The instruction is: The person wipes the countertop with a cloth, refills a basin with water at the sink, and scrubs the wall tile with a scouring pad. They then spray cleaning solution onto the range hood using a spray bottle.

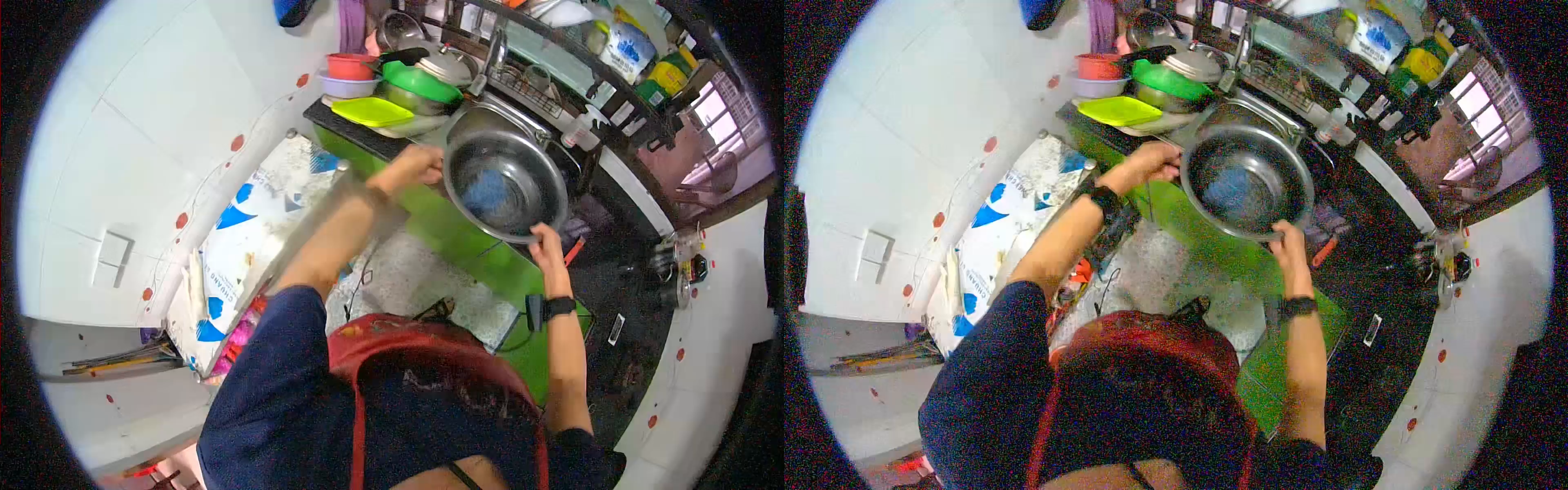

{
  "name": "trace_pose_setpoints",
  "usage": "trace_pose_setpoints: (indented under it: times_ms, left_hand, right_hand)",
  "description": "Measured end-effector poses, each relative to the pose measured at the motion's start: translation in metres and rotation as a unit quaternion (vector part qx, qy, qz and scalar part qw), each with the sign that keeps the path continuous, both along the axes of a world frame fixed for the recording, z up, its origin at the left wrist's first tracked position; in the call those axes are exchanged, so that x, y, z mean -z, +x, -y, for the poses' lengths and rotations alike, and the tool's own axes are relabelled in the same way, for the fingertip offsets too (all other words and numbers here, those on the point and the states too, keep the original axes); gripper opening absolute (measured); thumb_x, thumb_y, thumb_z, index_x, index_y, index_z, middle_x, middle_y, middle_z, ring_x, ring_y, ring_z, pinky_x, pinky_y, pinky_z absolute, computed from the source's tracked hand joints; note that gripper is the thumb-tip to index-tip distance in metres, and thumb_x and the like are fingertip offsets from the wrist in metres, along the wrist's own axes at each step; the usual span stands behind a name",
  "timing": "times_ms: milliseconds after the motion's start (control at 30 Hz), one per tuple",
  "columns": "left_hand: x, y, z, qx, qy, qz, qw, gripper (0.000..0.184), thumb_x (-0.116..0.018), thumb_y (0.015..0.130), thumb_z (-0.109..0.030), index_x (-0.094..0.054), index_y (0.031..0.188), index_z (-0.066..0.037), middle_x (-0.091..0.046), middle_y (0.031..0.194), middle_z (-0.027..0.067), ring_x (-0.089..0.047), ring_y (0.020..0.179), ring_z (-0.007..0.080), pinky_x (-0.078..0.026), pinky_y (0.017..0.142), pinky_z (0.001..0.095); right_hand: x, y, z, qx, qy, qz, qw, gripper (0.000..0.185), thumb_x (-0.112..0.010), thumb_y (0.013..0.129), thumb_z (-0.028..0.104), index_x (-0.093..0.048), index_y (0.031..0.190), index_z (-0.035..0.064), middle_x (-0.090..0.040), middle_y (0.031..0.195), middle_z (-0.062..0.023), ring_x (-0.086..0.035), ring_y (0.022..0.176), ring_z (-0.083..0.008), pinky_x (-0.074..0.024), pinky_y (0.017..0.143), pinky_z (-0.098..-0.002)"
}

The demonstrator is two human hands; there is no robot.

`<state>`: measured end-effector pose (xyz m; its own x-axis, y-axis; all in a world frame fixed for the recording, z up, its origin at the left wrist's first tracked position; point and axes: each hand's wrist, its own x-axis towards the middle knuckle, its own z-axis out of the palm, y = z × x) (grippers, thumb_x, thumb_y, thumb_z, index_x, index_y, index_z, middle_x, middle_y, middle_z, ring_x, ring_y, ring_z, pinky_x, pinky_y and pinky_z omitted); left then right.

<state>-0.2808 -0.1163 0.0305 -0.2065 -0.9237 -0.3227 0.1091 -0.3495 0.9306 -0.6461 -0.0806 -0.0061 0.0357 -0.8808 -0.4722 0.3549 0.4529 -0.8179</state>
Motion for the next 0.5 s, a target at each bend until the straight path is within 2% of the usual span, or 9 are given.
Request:
trace_pose_setpoints:
  times_ms: [33, 100, 167, 233, 300, 367, 400, 433, 500]
  left_hand:
    - [-0.013, -0.007, 0.017, -0.043, 0.018, 0.064, 0.997, 0.023, -0.054, 0.089, -0.026, -0.058, 0.105, -0.009, -0.06, 0.095, 0.002, -0.058, 0.067, 0.0116, -0.051, 0.056, 0.0247]
    - [-0.022, -0.01, 0.053, -0.068, -0.008, 0.097, 0.993, 0.023, -0.054, 0.089, -0.024, -0.058, 0.106, -0.009, -0.06, 0.097, 0.0023, -0.056, 0.064, 0.0119, -0.049, 0.053, 0.0234]
    - [-0.014, -0.004, 0.111, -0.064, -0.015, 0.068, 0.995, 0.026, -0.055, 0.089, -0.022, -0.058, 0.11, -0.008, -0.06, 0.097, 0.0018, -0.055, 0.063, 0.0117, -0.049, 0.052, 0.0239]
    - [-0.015, -0.006, 0.149, -0.048, -0.049, 0.133, 0.989, 0.027, -0.056, 0.088, -0.02, -0.059, 0.112, -0.008, -0.061, 0.095, 0.0009, -0.053, 0.063, 0.0108, -0.049, 0.051, 0.0243]
    - [-0.02, -0.013, 0.189, -0.03, -0.066, 0.142, 0.987, 0.028, -0.056, 0.088, -0.019, -0.06, 0.114, -0.009, -0.062, 0.094, 0.0011, -0.053, 0.062, 0.0099, -0.048, 0.051, 0.0241]
    - [-0.019, -0.021, 0.234, -0.045, -0.114, 0.16, 0.98, 0.03, -0.058, 0.087, -0.022, -0.059, 0.113, -0.008, -0.058, 0.07, 0.0032, -0.053, 0.052, 0.011, -0.048, 0.046, 0.0243]
    - [-0.017, -0.019, 0.262, -0.005, -0.075, 0.165, 0.984, 0.037, -0.058, 0.087, -0.02, -0.054, 0.123, -0.011, -0.063, 0.091, 0.0023, -0.056, 0.064, 0.0104, -0.048, 0.051, 0.0249]
    - [-0.02, -0.022, 0.28, 0.005, -0.072, 0.165, 0.984, 0.037, -0.058, 0.087, -0.02, -0.054, 0.123, -0.011, -0.063, 0.091, 0.0023, -0.056, 0.064, 0.0104, -0.048, 0.051, 0.0249]
    - [-0.029, -0.03, 0.307, -0.011, -0.175, 0.278, 0.944, 0.039, -0.057, 0.084, -0.017, -0.054, 0.121, -0.008, -0.059, 0.083, 0.0059, -0.056, 0.064, 0.0142, -0.049, 0.052, 0.0277]
  right_hand:
    - [0.005, -0.004, 0.011, 0.0, 0.002, -0.001, 1.0, 0.02, -0.059, 0.074, 0.006, -0.044, 0.063, 0.0121, -0.036, 0.051, 0.0026, -0.036, 0.035, -0.0097, -0.0299, 0.033, -0.0234]
    - [0.005, -0.002, 0.05, -0.008, 0.017, -0.004, 1.0, 0.021, -0.059, 0.074, 0.004, -0.043, 0.062, 0.0124, -0.035, 0.05, 0.0026, -0.034, 0.034, -0.0101, -0.029, 0.033, -0.0237]
    - [-0.006, 0.0, 0.072, -0.016, 0.021, 0.019, 0.999, 0.024, -0.058, 0.073, 0.003, -0.041, 0.061, 0.0138, -0.033, 0.049, 0.003, -0.032, 0.034, -0.0094, -0.0272, 0.033, -0.0238]
    - [-0.003, -0.004, 0.099, -0.024, 0.021, 0.004, 0.999, 0.023, -0.059, 0.073, 0.004, -0.041, 0.061, 0.0133, -0.035, 0.051, 0.003, -0.033, 0.035, -0.01, -0.0274, 0.033, -0.0235]
    - [0.005, -0.001, 0.12, -0.016, 0.022, -0.029, 0.999, 0.023, -0.058, 0.073, 0.003, -0.041, 0.061, 0.0132, -0.036, 0.052, 0.0029, -0.035, 0.036, -0.0103, -0.0273, 0.033, -0.0236]
    - [0.001, 0.003, 0.14, -0.008, 0.021, -0.062, 0.998, 0.023, -0.058, 0.073, 0.003, -0.041, 0.061, 0.0131, -0.037, 0.053, 0.0029, -0.036, 0.037, -0.0105, -0.0271, 0.033, -0.0237]
    - [-0.001, 0.002, 0.144, -0.019, 0.019, -0.051, 0.998, 0.021, -0.058, 0.073, 0.003, -0.042, 0.063, 0.0123, -0.039, 0.054, 0.0028, -0.037, 0.038, -0.0106, -0.0272, 0.033, -0.0239]
    - [-0.003, 0.004, 0.148, -0.029, 0.02, -0.039, 0.999, 0.019, -0.058, 0.073, 0.003, -0.043, 0.064, 0.0115, -0.04, 0.055, 0.0026, -0.039, 0.039, -0.0108, -0.0273, 0.033, -0.0241]
    - [0.015, 0.004, 0.159, 0.012, 0.016, -0.047, 0.999, 0.015, -0.059, 0.071, 0.004, -0.046, 0.068, 0.0107, -0.04, 0.054, 0.0024, -0.039, 0.039, -0.0109, -0.0277, 0.032, -0.0241]
